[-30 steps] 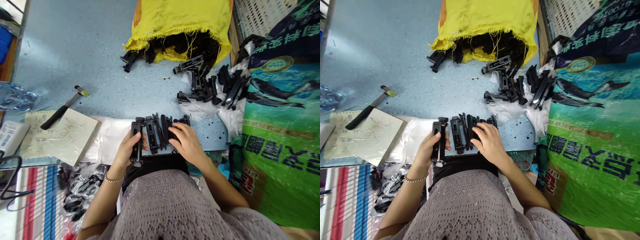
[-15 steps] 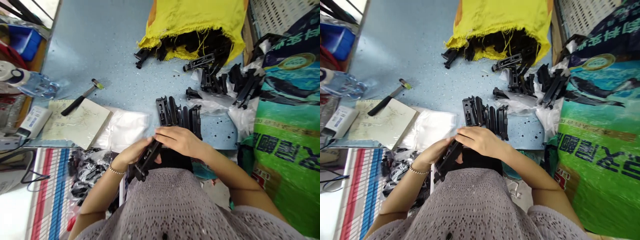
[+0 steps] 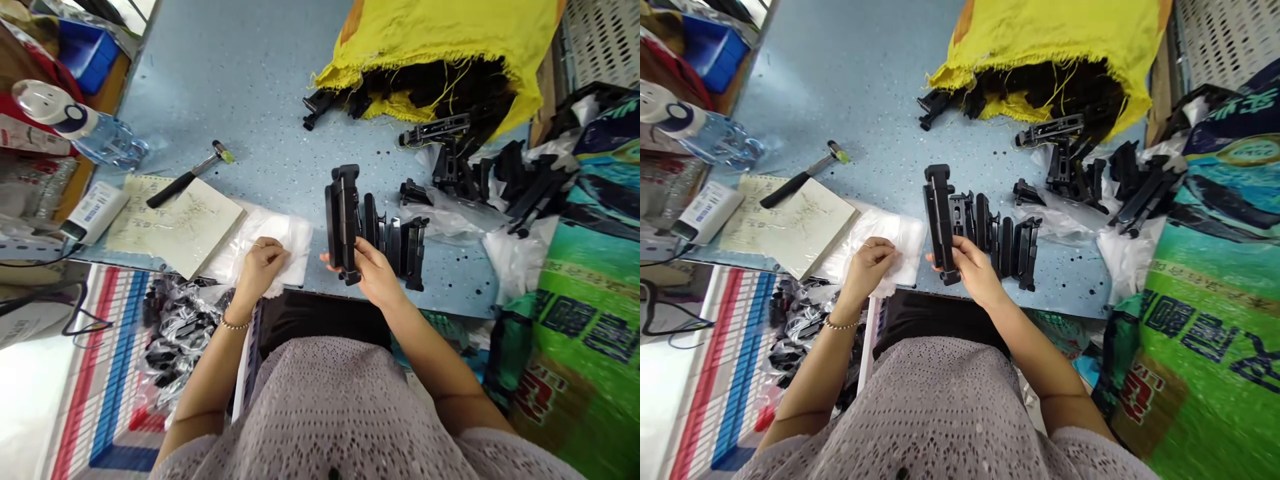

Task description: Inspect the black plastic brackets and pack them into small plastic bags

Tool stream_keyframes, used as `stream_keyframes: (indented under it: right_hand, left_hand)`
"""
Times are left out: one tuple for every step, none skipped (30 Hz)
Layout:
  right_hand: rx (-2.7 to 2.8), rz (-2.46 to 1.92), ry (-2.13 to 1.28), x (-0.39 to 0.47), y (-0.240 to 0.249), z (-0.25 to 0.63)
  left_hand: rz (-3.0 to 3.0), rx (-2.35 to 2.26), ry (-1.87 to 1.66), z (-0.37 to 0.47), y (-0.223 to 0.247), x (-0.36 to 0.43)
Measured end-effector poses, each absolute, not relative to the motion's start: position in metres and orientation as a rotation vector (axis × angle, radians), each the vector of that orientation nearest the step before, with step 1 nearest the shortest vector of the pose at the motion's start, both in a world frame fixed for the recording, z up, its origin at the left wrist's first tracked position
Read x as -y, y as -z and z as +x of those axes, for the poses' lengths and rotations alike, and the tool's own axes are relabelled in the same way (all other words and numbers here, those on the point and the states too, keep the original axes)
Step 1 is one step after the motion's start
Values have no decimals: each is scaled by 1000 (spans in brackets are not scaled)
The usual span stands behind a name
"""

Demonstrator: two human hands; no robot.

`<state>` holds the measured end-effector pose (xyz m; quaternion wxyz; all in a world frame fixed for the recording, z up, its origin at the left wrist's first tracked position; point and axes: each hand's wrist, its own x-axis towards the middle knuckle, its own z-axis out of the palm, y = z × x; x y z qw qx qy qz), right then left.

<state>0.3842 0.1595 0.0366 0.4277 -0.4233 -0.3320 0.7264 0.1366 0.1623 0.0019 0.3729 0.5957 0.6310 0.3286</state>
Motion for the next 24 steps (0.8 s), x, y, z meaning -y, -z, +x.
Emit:
stream_keyframes:
  right_hand:
    - [804, -1006, -1859, -163, -37, 375]
    - [787, -957, -1900, -167, -37, 366]
    - [776, -920, -1928, -170, -36, 357]
    - [770, -902, -1944, -174, -35, 349]
    - [765, -907, -1945, -177, -32, 341]
    - [763, -925, -1942, -180, -30, 335]
    - [766, -946, -1941, -181, -27, 330]
    - [773, -966, -1938, -182, -23, 326]
    - [783, -985, -1930, -183, -20, 322]
    - [795, -1004, -1913, -183, -16, 320]
    - [806, -1025, -1885, -184, -12, 318]
    - [816, -1048, -1856, -184, -9, 317]
    - [825, -1072, -1829, -185, -5, 316]
    - [837, -1094, -1813, -186, -2, 316]
    - [855, -1116, -1805, -186, 0, 318]
    - [881, -1139, -1792, -186, 1, 320]
    - [915, -1163, -1763, -185, 0, 324]
    - [946, -1184, -1722, -183, -2, 329]
    - [964, -1190, -1688, -179, -6, 335]
    - [958, -1175, -1684, -173, -11, 342]
    - [934, -1134, -1741, -167, -17, 350]
    - [894, -1066, -1867, -159, -22, 358]
    - [840, -981, -2050, -151, -26, 364]
    - [773, -890, -2254, -144, -28, 369]
  left_hand:
    - [1470, -1617, -869, 134, -3, -162]
    - [1422, -1623, -889, 133, -5, -162]
    - [1380, -1628, -908, 133, -6, -161]
    - [1349, -1629, -930, 134, -7, -160]
    - [1334, -1628, -955, 135, -9, -159]
    - [1339, -1626, -981, 137, -11, -158]
    - [1362, -1623, -1000, 139, -13, -157]
    - [1398, -1619, -1009, 140, -15, -156]
    - [1438, -1619, -1014, 141, -17, -155]
    - [1468, -1628, -1034, 140, -19, -154]
    - [1493, -1647, -1064, 139, -20, -153]
    - [1524, -1676, -1089, 137, -22, -152]
    - [1570, -1710, -1102, 135, -24, -151]
    - [1639, -1737, -1093, 132, -25, -150]
    - [1719, -1755, -1061, 129, -26, -150]
    - [1793, -1765, -1016, 127, -27, -150]
    - [1845, -1771, -973, 125, -29, -150]
    - [1865, -1778, -952, 124, -30, -151]
    - [1858, -1788, -944, 123, -31, -152]
    - [1834, -1796, -940, 123, -32, -153]
    - [1805, -1797, -939, 124, -32, -154]
    - [1780, -1789, -941, 124, -33, -155]
    - [1762, -1771, -946, 124, -34, -156]
    - [1750, -1747, -953, 124, -34, -157]
